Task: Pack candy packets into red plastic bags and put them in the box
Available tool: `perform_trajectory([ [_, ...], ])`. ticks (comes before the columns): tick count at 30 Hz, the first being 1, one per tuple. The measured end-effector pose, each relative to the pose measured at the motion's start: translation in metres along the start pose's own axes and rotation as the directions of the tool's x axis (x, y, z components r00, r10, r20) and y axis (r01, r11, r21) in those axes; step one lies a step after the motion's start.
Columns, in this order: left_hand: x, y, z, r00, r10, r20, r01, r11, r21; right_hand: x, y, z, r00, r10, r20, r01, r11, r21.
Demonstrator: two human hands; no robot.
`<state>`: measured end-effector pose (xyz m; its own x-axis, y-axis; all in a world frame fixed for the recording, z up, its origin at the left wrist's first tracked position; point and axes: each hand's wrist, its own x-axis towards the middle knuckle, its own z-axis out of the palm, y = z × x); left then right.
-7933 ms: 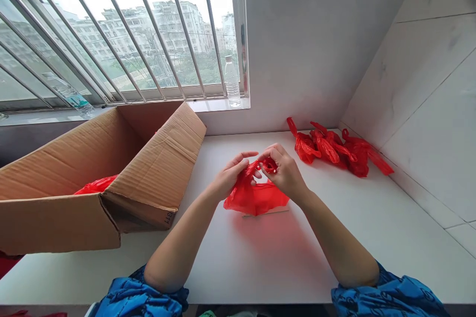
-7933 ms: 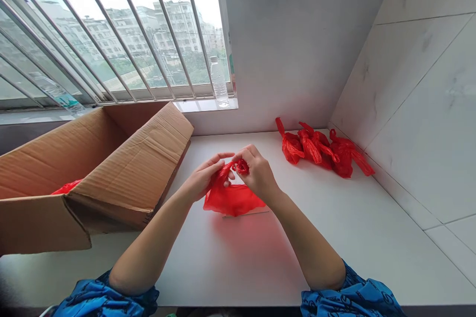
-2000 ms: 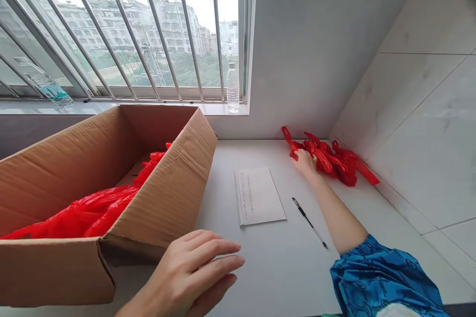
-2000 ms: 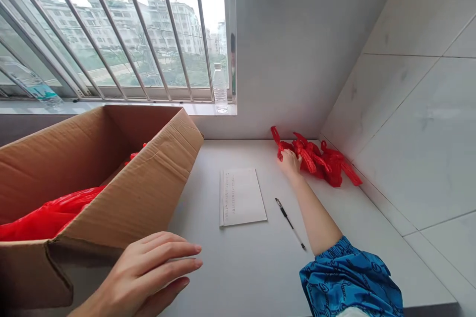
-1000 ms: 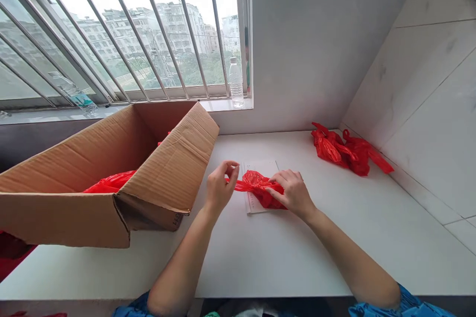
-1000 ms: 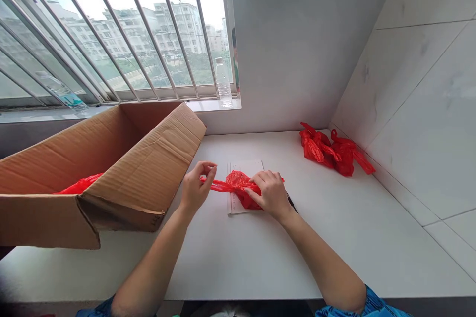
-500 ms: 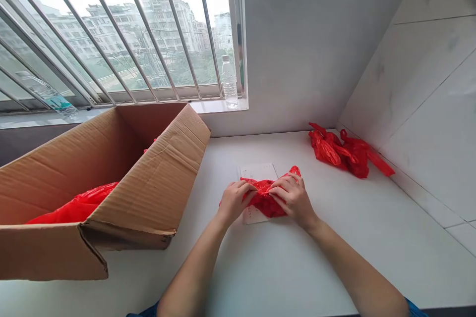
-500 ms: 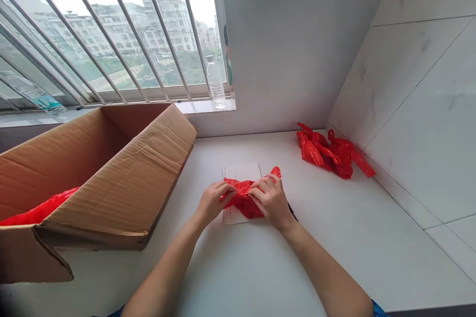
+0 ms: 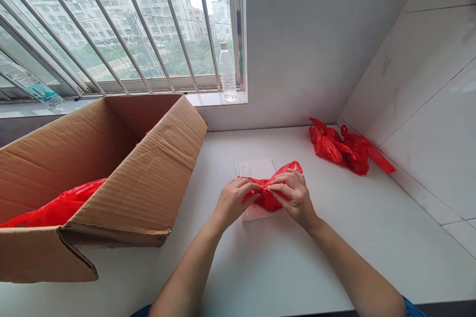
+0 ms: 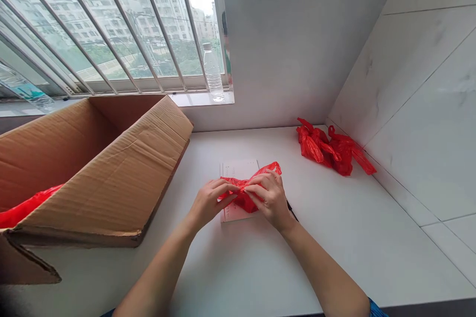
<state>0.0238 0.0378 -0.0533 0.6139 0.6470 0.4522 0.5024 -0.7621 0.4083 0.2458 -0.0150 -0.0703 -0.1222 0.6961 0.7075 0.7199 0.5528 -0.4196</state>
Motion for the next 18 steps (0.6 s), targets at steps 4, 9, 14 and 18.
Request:
perform_trajectory([
  [4,-0.001,0.005,-0.006,0.995,-0.094,0.013,0.095,0.995,-0.044,-0.001,-0.002,0.001,1.000,-0.022,-0.009,0.022,0.999,-0.039],
  [9,-0.007,-0.015,-0.033,0.962,-0.260,-0.084,0.250,0.962,-0.112,0.002,0.023,-0.015,0.987,-0.004,-0.160,-0.023,0.986,-0.162],
  [14,-0.012,-0.029,-0.043,0.893,-0.400,-0.208,0.387,0.917,-0.101,0.001,0.037,-0.031,0.980,0.173,-0.095,-0.182,0.979,-0.091],
  [18,-0.008,-0.011,-0.028,0.958,-0.222,-0.184,0.226,0.974,-0.001,0.000,0.017,-0.026,0.954,0.280,0.109,-0.285,0.958,0.031],
])
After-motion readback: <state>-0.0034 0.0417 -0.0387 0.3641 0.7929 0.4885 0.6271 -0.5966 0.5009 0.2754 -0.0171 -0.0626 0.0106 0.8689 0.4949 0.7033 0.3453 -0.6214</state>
